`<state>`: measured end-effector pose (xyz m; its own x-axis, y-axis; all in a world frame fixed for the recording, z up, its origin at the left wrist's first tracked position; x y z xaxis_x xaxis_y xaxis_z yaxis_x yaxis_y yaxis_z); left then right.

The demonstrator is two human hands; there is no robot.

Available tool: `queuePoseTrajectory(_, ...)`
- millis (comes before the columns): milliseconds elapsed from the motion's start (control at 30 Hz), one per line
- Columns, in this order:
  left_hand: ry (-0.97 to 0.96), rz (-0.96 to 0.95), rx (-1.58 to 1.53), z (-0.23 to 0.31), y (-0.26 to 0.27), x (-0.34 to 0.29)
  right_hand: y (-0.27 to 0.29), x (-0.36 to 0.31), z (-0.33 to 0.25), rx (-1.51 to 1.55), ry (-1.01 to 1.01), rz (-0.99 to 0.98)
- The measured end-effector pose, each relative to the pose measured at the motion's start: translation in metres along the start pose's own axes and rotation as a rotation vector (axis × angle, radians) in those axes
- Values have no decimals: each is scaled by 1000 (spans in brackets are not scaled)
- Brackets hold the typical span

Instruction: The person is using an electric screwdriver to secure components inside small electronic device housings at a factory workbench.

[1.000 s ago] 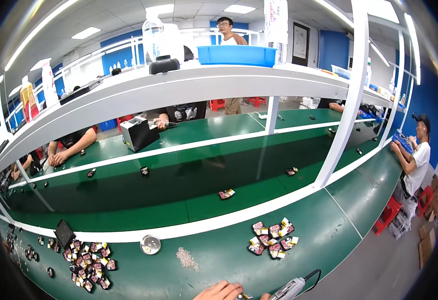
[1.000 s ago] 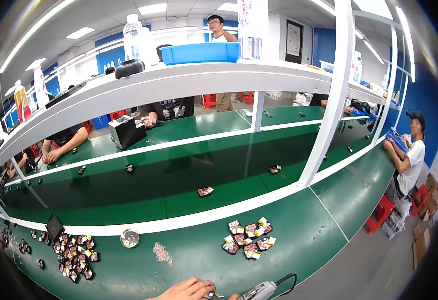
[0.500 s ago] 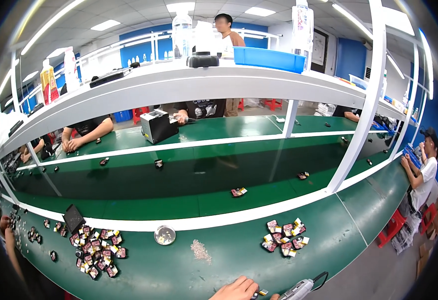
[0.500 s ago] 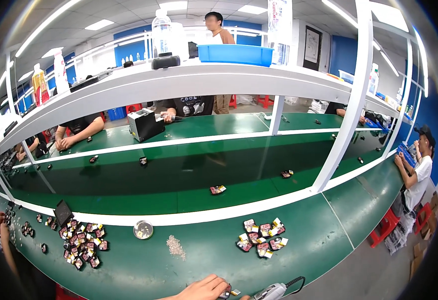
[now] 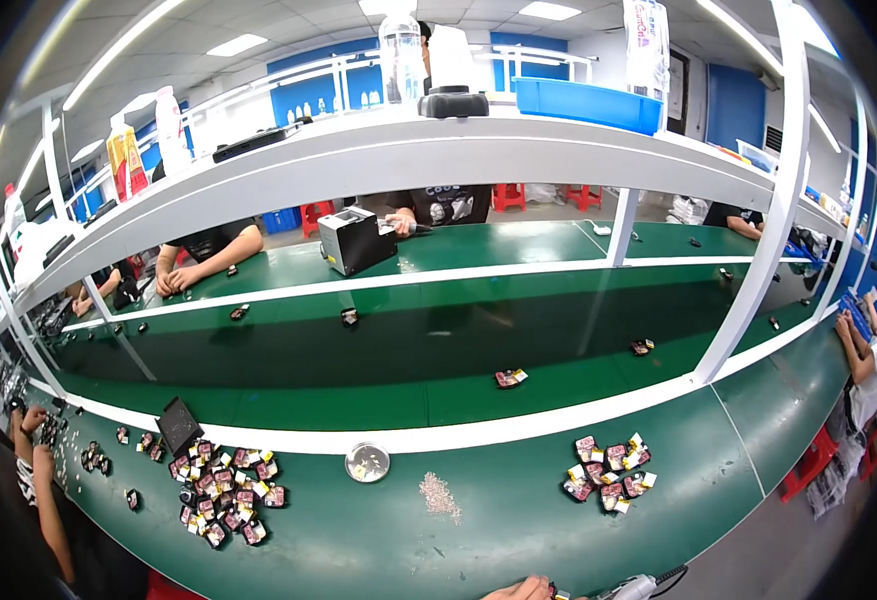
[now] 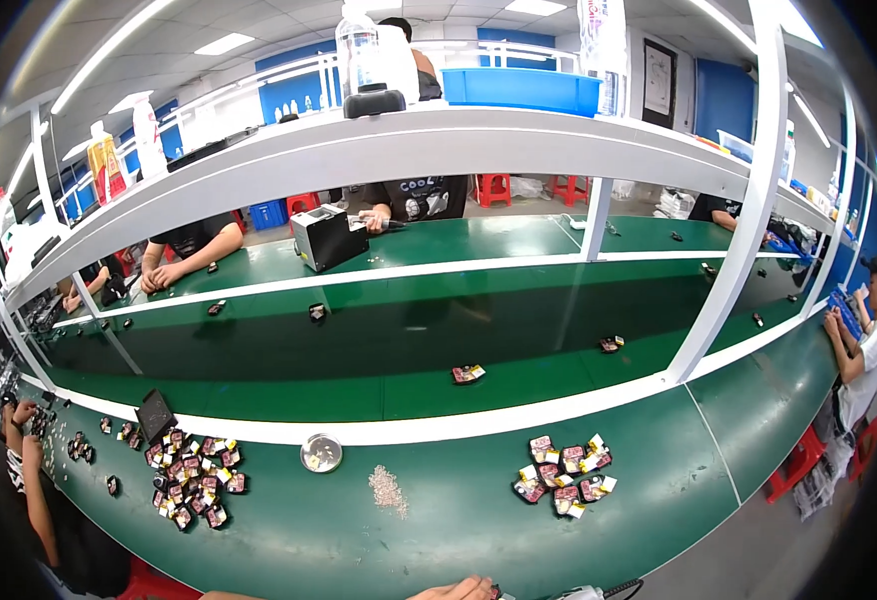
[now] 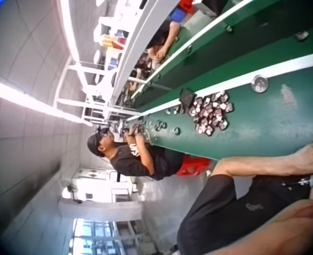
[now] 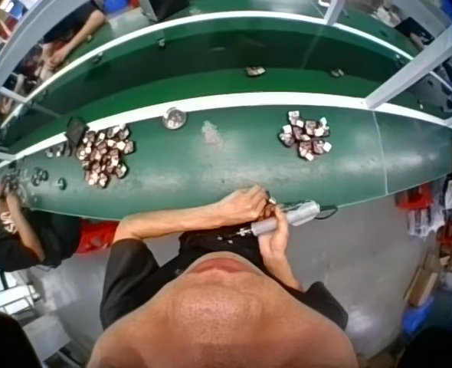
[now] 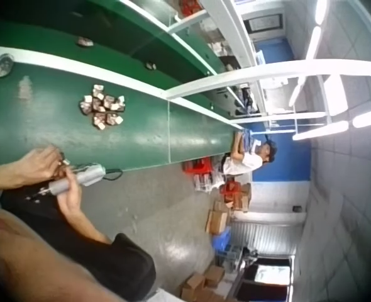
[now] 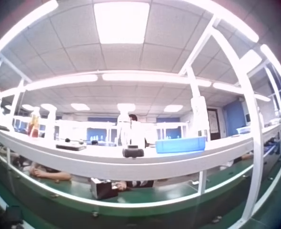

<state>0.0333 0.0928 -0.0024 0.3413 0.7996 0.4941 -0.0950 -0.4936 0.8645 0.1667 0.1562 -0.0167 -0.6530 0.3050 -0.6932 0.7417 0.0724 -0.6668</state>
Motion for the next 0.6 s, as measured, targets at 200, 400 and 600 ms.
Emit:
queuePoseTrajectory(200,2,-2,-46,-4,1,9,5,2,-5,16,-15,56)
queuePoseTrajectory(400,26,-46,-36,-4,2,3,0,3,-5,-37,-5,57)
queuePoseTrajectory(600,19,-112,-76,3,8,-7,-12,-5,-31,-161,129,-315)
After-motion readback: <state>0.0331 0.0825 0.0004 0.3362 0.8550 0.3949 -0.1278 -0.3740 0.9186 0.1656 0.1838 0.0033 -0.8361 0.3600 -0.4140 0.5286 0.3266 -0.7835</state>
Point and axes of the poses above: each hand's wrist, its own x-axis towards the middle knuckle, its own y-axis out of the back of the hand, z = x × y, the point moved 1 cm from there along x, towards the middle knuckle, and after that the axes turned 15 degrees about -y, right-handed, at the moved point
